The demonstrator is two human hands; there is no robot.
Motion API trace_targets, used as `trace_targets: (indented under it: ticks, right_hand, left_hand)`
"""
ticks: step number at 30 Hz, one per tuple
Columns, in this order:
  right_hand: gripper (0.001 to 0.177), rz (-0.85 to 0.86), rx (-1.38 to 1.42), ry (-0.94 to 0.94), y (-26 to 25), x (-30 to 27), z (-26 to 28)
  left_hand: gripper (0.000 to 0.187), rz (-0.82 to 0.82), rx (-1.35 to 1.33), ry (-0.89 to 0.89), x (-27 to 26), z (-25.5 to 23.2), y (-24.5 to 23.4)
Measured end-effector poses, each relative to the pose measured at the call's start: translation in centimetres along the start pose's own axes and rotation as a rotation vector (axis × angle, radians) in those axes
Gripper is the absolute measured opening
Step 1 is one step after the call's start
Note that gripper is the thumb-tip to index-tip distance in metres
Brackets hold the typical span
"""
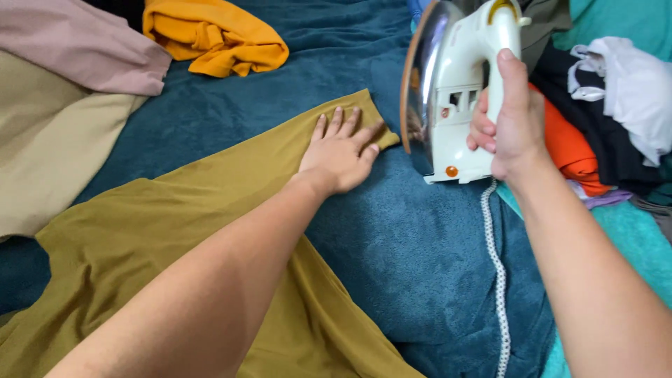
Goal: The person irons a yellow shirt on a bed using an iron, smoothing the fabric by hand and pressing it with the iron.
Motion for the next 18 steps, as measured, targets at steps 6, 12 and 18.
trace_targets:
  ticks: [6, 12, 18]
  right_hand:
    - [0.067, 0.191, 0.000, 0.104, 0.7, 0.4, 0.0]
    - [0.062, 0.308, -0.295, 0.286, 5.3, 3.7, -0.2]
    - [0.062, 0.130, -0.526, 0.333, 8.1, 6.4, -0.9]
  left_hand:
    - [0.081, -0.204, -0.468, -0.126, -0.5, 1.6, -1.6]
    - [0.082, -0.339, -0.604, -0.174, -1.0, 2.1, -2.2]
    - [0.055, -0.314, -0.285, -0.155, 0.0, 3.1, -0.2]
Point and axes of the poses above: each hand's wrist, its own x-axis towards the middle knuckle, its own y-axis out of the palm, z = x × y, the point moved 6 cm from there along x, towards the middle knuckle, and after that the axes turned 2 degrees about -z, right-handed, at the moved point
